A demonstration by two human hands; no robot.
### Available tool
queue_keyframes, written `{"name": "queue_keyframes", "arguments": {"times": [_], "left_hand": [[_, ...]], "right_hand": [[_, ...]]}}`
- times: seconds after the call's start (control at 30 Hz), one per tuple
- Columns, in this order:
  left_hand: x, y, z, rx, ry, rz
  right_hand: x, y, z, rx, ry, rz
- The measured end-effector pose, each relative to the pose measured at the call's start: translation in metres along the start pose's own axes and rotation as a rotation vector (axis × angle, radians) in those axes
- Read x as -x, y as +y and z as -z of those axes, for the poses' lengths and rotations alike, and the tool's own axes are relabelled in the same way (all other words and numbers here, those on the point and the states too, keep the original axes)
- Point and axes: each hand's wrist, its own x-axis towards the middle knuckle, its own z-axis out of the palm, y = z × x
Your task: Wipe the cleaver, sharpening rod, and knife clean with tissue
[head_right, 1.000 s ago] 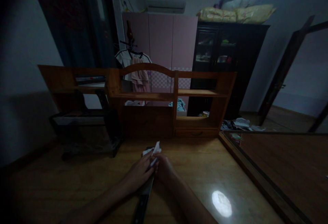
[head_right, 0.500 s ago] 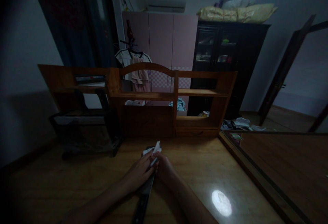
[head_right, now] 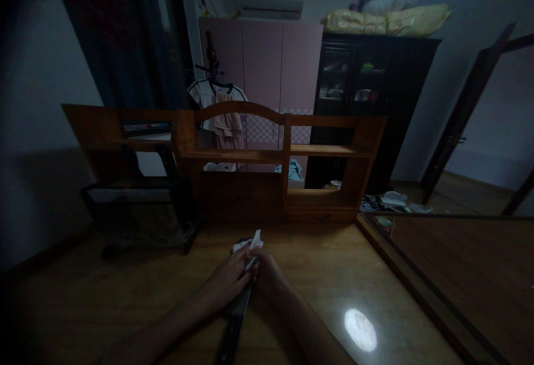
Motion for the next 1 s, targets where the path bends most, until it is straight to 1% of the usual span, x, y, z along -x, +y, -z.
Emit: {"name": "queue_keyframes", "arguments": {"times": [0.13, 0.3, 0.4, 0.63, 0.83, 1.0], "left_hand": [[-0.0003, -0.0018, -0.0024, -0.004, -0.006, -0.007], [0.0000, -0.0026, -0.0036, 0.001, -0.009, -0.007], [0.0001, -0.0027, -0.0034, -0.002, -0.013, -0.009], [0.0002, -0.0026, -0.0025, -0.003, 0.001, -0.011], [0.0004, 0.0005, -0.0001, 0.006, -0.005, 0.000], [0.0009, -0.0020, -0.0025, -0.015, -0.020, 0.000]], "right_hand": [[-0.0021, 0.0008, 0.0011, -0.039, 0.019, -0.030], [-0.0031, 0.0013, 0.0016, -0.043, 0.066, -0.028], [-0.0009, -0.0004, -0.0008, -0.043, 0.048, -0.049], [-0.0028, 0.0026, 0.0015, -0.014, 0.007, 0.007], [-0.0059, 0.0054, 0.0048, -0.005, 0.006, -0.004], [-0.0068, 0.0061, 0.0061, -0.017, 0.010, 0.003]]}}
